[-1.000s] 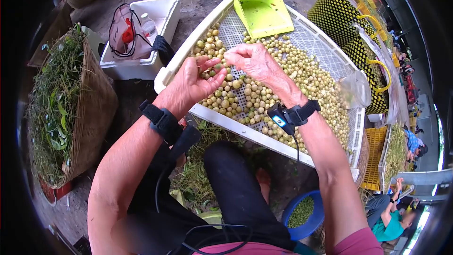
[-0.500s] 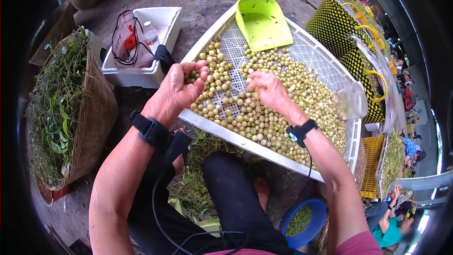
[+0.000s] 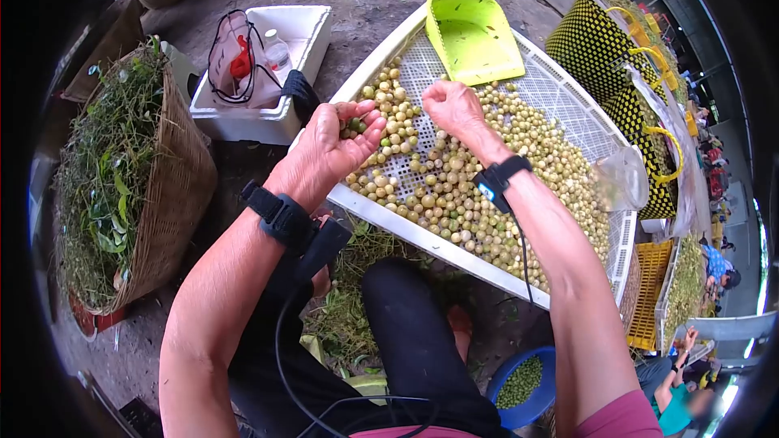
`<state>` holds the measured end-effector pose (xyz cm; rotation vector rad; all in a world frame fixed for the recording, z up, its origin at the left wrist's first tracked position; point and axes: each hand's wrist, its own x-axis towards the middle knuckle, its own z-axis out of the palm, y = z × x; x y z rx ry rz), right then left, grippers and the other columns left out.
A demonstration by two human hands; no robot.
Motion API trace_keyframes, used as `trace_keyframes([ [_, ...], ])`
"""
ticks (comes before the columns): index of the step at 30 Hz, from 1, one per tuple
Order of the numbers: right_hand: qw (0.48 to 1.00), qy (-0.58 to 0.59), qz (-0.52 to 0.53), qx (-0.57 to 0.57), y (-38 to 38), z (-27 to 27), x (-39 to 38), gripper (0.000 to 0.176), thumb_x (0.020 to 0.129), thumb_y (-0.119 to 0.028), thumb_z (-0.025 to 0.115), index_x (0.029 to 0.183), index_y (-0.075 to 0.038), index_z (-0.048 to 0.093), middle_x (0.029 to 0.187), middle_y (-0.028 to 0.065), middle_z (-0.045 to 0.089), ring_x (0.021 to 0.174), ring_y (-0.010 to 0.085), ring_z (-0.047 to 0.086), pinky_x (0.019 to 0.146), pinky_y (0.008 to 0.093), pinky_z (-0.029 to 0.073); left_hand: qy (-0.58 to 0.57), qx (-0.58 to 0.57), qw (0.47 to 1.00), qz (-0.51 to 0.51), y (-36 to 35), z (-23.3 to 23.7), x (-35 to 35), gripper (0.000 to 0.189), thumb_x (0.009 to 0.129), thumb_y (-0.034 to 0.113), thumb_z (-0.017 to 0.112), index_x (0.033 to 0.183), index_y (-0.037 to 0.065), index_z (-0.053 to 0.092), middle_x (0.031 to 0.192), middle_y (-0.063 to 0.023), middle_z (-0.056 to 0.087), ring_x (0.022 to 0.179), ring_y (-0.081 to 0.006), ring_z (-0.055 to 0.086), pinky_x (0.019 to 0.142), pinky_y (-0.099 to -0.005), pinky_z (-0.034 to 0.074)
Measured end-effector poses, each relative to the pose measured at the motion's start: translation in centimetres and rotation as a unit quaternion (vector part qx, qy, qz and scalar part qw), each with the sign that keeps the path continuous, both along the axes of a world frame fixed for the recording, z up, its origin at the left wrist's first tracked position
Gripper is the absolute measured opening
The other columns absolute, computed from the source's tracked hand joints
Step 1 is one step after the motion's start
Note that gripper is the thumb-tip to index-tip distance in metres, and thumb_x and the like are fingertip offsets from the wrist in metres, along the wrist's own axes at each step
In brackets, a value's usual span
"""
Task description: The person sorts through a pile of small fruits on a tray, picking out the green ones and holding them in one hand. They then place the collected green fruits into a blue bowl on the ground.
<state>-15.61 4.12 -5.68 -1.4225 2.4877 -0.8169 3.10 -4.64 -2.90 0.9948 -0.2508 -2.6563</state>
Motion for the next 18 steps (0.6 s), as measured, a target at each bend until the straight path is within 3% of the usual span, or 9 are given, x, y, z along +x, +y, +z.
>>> trace_keyframes([
  [2,0.977,-0.15,0.09,-0.12,0.1,2.2,2.7,0.012,0.07,-0.013,0.053,0.074,-0.01,0.064,0.072,0.0124,0.062,0.068,0.0273,0.06,0.06,0.0331,0.047,-0.028,-0.012,1.0,0.003,0.7,1.4,0.3,0.019,0.082,0.003,0.043,0.094,-0.009,0.05,0.091,-0.0169,0.049,0.082,-0.0209,0.054,0.068,-0.028,0.052],
  [3,0.974,-0.167,0.107,-0.11,0.1,2.8,3.5,0.012,0.07,-0.014,0.053,0.073,-0.009,0.064,0.071,0.0123,0.061,0.067,0.0271,0.06,0.06,0.0329,0.047,-0.017,0.013,1.0,0.004,0.4,1.0,0.3,0.02,0.082,0.003,0.043,0.095,-0.011,0.048,0.093,-0.0183,0.046,0.088,-0.0234,0.052,0.075,-0.0314,0.05],
  [5,0.965,-0.199,0.141,-0.092,0.2,3.7,4.7,0.013,0.071,-0.016,0.054,0.073,-0.008,0.064,0.069,0.012,0.061,0.065,0.0265,0.06,0.06,0.0325,0.046,0.004,0.026,1.0,0.015,0.0,0.1,0.2,0.02,0.082,0.003,0.043,0.096,-0.011,0.048,0.09,-0.0176,0.047,0.085,-0.0234,0.052,0.074,-0.0311,0.051],
  [8,0.993,-0.054,0.103,-0.023,0.3,0.9,4.8,0.016,0.071,-0.018,0.054,0.074,-0.005,0.063,0.066,0.0131,0.06,0.063,0.0278,0.059,0.06,0.0337,0.046,0.024,0.032,0.999,0.022,-0.8,-0.1,0.2,0.019,0.082,0.003,0.044,0.094,-0.012,0.047,0.083,-0.0161,0.048,0.076,-0.0229,0.054,0.069,-0.0301,0.052],
  [12,0.983,0.136,0.093,0.077,0.4,-0.7,7.1,0.013,0.069,-0.013,0.054,0.069,-0.002,0.06,0.077,0.0194,0.056,0.071,0.0327,0.058,0.063,0.0402,0.047,0.027,0.029,0.999,0.018,-1.4,-0.2,0.5,0.015,0.081,0.003,0.046,0.087,-0.011,0.048,0.08,-0.0144,0.049,0.07,-0.0219,0.055,0.064,-0.0291,0.053],
  [18,0.969,0.166,0.083,0.161,0.7,0.0,6.7,0.014,0.068,-0.009,0.051,0.069,0.003,0.059,0.071,0.0197,0.058,0.068,0.0323,0.059,0.063,0.0394,0.047,0.005,-0.003,1.0,-0.001,-1.6,-0.8,1.0,0.015,0.08,0.003,0.048,0.087,-0.01,0.048,0.078,-0.013,0.049,0.069,-0.0201,0.055,0.062,-0.0278,0.052],
])
